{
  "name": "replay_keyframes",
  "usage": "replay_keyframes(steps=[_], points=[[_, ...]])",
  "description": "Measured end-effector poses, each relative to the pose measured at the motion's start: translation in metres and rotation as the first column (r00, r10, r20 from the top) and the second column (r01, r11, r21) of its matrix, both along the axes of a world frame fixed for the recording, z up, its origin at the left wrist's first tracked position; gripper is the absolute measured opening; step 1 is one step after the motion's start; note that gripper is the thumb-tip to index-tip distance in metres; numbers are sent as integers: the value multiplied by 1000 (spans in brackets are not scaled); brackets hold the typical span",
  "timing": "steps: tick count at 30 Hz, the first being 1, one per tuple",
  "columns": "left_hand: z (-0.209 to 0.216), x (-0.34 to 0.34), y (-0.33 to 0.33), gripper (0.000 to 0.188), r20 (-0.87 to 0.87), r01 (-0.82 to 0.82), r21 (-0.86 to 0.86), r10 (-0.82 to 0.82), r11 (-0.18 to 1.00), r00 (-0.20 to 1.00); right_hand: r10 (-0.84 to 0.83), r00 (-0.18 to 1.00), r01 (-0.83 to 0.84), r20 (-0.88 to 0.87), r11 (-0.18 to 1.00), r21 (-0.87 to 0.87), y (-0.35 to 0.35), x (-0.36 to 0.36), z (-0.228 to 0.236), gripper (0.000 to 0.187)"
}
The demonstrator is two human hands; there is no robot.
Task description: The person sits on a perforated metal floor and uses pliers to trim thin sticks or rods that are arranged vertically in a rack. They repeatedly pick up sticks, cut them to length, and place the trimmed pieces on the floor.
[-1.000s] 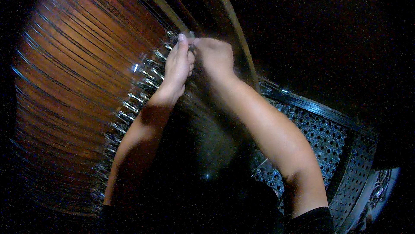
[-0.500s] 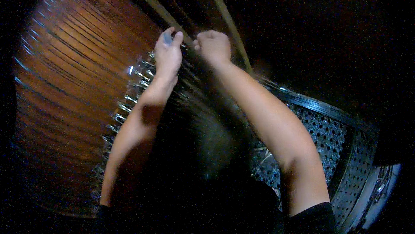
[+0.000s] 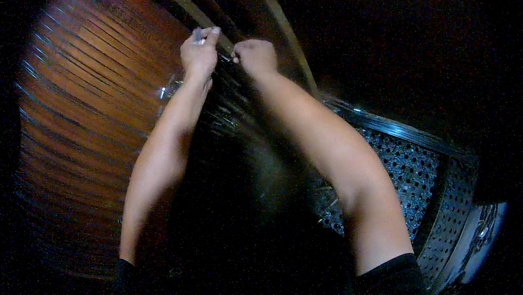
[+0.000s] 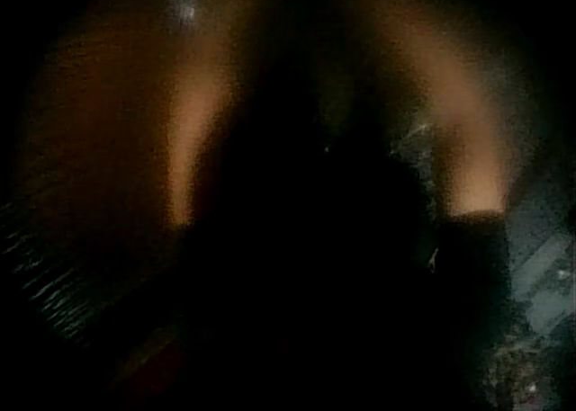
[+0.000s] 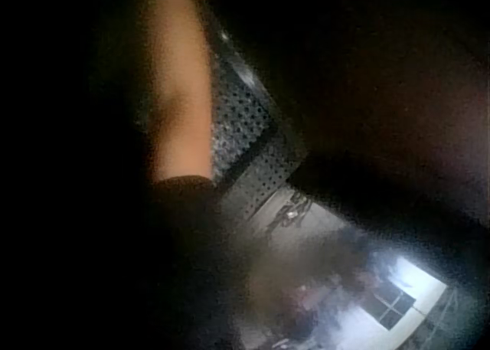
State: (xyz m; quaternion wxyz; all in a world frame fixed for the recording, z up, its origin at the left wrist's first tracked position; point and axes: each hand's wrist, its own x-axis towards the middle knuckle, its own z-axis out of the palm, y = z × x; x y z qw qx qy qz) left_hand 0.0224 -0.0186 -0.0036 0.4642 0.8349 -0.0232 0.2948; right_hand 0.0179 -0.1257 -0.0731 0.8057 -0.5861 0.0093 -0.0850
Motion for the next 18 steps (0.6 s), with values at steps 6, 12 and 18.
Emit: replay_keyframes(steps=[6,12,18], points=[[-1,-7,5,28,-44,57,26,-56,998,997,18,999,-21,47,997,68,2,4,-13,15],[-7,-1,13,28,-56,113,-4,-114,994,992,62,998,-64,32,995,77,5,1,-18,19],[-10,-2,12,29,-76,96,38,-93,995,993,64,998,-68,24,983,171,5,2,-25,19]])
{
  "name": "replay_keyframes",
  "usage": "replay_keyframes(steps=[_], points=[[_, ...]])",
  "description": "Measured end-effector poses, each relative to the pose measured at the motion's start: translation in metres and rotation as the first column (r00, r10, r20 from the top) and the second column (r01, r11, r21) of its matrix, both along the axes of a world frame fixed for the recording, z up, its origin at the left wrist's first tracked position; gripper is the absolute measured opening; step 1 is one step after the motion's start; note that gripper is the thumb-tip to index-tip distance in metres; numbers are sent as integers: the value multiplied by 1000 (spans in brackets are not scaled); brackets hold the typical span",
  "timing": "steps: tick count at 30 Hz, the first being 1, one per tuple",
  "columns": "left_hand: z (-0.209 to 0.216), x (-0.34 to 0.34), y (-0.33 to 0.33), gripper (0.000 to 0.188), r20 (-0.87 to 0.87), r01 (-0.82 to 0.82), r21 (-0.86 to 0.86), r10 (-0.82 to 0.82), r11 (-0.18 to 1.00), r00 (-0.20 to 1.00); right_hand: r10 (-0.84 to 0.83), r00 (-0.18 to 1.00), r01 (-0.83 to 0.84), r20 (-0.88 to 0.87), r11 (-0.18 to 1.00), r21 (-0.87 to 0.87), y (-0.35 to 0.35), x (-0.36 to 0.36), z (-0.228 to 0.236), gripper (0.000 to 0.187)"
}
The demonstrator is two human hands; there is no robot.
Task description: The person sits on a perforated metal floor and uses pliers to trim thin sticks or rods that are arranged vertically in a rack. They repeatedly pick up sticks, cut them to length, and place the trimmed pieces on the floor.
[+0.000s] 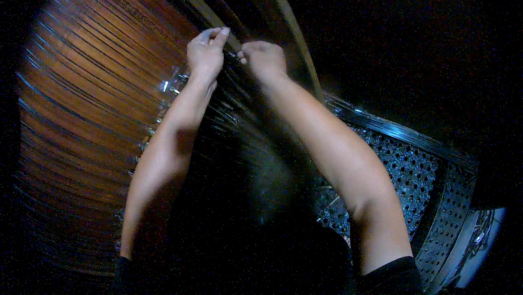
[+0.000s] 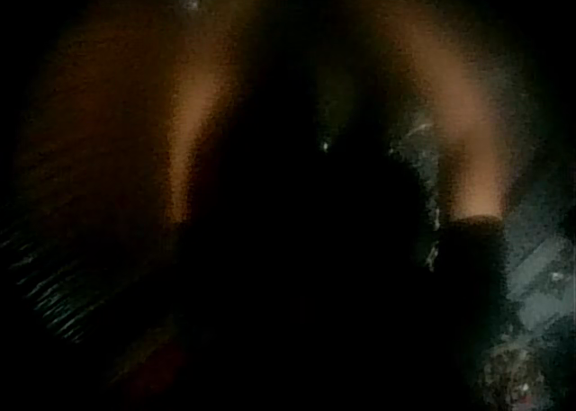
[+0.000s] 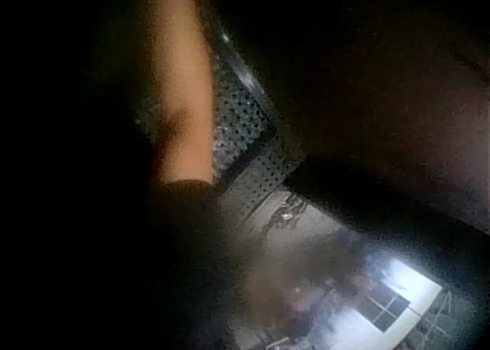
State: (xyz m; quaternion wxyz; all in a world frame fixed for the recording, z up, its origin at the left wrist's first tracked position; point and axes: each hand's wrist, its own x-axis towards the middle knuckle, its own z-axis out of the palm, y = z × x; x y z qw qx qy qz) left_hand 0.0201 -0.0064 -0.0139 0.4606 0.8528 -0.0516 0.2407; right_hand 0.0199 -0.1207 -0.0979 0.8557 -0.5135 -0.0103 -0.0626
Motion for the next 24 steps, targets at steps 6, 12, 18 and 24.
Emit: replay_keyframes(steps=[6,12,18,24], points=[[2,-7,-1,31,28,4,1,-4,1000,1000,17,1000,-17,-1,995,100,2,-8,8,16],[0,-1,3,32,42,5,34,-7,999,999,7,1000,-8,23,997,83,4,-2,3,15],[0,-4,0,30,37,27,9,-28,1000,999,-9,1000,8,15,998,64,2,-5,6,17],[4,-12,-6,29,16,4,43,-5,999,1000,-25,999,26,38,999,-22,-2,-8,11,17]])
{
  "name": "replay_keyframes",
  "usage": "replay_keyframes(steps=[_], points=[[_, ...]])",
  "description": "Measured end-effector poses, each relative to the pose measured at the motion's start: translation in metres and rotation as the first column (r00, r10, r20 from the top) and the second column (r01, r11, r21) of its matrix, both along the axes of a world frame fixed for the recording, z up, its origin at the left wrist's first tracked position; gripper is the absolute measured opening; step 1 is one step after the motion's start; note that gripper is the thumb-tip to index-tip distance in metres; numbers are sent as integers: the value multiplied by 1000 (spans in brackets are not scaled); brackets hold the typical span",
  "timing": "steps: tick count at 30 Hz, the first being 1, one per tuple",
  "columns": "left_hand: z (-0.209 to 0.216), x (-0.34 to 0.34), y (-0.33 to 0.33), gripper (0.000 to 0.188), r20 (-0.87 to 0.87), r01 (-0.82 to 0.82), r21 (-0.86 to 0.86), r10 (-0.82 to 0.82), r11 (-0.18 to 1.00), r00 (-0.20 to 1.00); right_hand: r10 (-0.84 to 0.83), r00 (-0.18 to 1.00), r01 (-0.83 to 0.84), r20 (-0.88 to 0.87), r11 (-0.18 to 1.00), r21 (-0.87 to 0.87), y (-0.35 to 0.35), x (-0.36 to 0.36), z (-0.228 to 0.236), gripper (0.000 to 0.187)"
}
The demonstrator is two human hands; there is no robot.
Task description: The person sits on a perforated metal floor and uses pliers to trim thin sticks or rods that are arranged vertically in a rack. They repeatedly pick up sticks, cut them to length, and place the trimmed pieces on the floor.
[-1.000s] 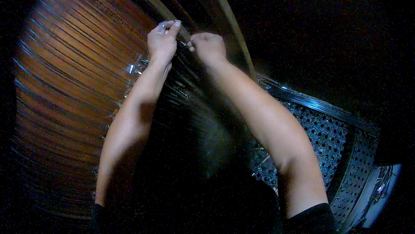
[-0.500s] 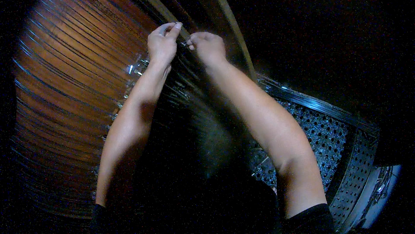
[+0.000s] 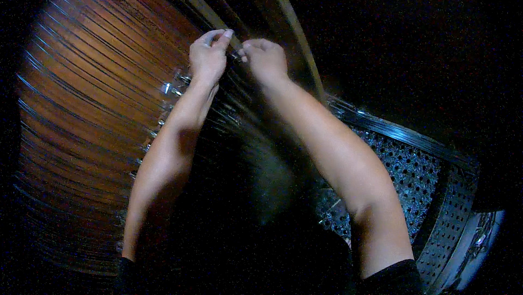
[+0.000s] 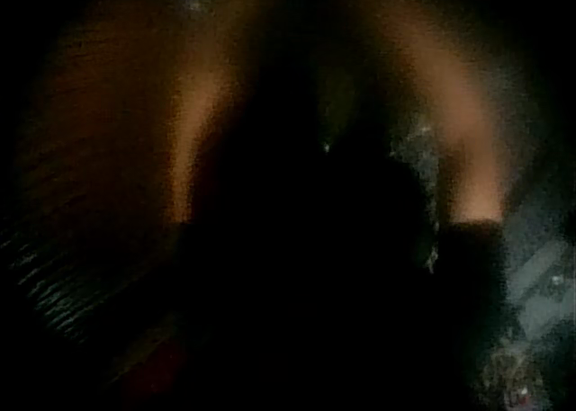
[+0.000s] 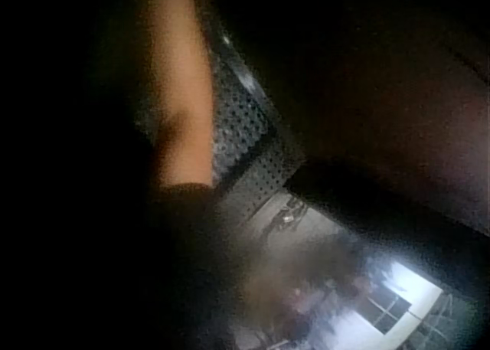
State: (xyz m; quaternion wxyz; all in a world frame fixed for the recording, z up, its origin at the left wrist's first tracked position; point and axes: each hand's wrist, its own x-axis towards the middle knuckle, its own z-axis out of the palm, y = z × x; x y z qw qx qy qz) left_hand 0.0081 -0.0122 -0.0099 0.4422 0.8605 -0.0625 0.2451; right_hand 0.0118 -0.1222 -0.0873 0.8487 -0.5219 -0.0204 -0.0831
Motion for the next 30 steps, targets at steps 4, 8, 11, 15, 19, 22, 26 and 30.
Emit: replay_keyframes(steps=[4,8,11,15,19,22,26,30], points=[[-3,2,5,29,35,61,-34,-60,998,998,10,999,-11,41,1000,14,2,-1,1,18],[-8,7,8,31,16,39,-38,-38,999,999,16,998,-20,53,996,87,4,2,-3,19],[-11,-1,6,36,52,23,-78,-19,997,998,14,999,-6,-46,985,175,-2,-23,8,21],[-37,-41,4,43,88,150,-276,-131,949,988,109,989,-84,-104,973,217,-19,-75,-35,22],[-112,-159,28,51,8,173,-30,-173,984,985,430,899,-415,-88,898,148,0,-176,-89,27],[-204,-211,4,53,-248,158,-209,-209,965,946,519,832,-496,-194,854,156,-20,-229,-139,25],[-237,-261,-7,56,-500,-79,-675,-376,734,780,556,747,-536,-366,828,163,-37,-256,-190,19],[-232,-287,-22,58,-569,-262,-764,-424,590,705,559,653,-576,-511,805,144,-41,-275,-196,17]])
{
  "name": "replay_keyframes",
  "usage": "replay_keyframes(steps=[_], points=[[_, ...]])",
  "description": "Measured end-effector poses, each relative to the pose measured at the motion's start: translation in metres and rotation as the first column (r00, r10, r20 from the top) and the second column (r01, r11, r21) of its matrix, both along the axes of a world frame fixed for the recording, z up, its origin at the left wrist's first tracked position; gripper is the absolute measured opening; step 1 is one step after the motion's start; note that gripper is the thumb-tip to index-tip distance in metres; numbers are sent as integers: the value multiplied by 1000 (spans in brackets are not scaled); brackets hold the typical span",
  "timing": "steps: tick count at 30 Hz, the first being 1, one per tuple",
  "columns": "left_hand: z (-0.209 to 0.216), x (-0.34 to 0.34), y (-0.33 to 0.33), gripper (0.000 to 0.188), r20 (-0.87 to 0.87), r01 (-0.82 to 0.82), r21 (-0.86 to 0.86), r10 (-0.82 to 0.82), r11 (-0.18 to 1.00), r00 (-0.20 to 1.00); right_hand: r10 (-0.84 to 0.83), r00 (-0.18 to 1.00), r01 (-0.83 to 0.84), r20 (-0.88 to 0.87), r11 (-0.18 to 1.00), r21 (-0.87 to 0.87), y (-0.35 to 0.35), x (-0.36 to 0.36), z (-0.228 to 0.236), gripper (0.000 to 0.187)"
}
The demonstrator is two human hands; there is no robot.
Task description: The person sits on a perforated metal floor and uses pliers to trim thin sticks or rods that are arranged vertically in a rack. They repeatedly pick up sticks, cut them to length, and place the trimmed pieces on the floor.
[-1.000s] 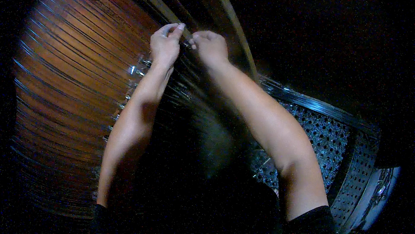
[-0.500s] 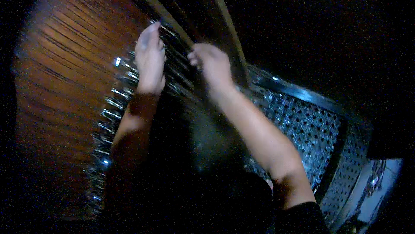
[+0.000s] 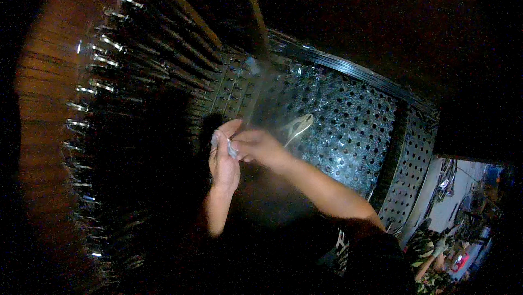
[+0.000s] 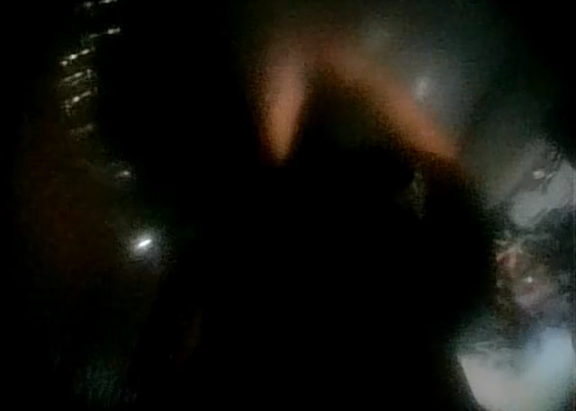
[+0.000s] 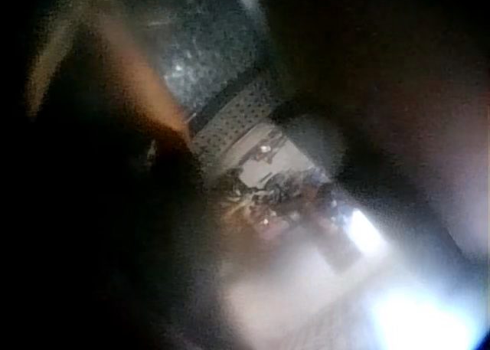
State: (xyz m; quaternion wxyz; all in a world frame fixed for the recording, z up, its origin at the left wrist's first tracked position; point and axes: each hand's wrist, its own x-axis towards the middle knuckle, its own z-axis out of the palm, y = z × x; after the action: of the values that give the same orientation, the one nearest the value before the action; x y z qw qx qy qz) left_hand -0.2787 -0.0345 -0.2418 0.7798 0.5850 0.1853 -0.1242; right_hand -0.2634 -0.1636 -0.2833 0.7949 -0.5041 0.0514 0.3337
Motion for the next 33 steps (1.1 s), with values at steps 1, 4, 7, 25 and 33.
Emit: replay_keyframes(steps=[1,4,7,25,33], points=[[-7,-2,3,59,8,27,10,-27,1000,1000,21,998,-22,-51,999,-25,0,-1,-1,17],[-22,-3,15,59,45,51,-91,-47,994,998,18,999,-18,46,1000,3,4,0,-26,15],[-29,0,20,62,42,18,-111,-14,994,999,39,996,-33,80,996,-80,1,10,-47,12],[-27,-174,176,45,-580,639,686,-268,348,769,-179,942,320,284,229,-919,25,254,-191,54],[-20,-196,184,45,-584,692,670,-383,271,716,-234,862,498,449,230,-836,-5,212,-194,48]])
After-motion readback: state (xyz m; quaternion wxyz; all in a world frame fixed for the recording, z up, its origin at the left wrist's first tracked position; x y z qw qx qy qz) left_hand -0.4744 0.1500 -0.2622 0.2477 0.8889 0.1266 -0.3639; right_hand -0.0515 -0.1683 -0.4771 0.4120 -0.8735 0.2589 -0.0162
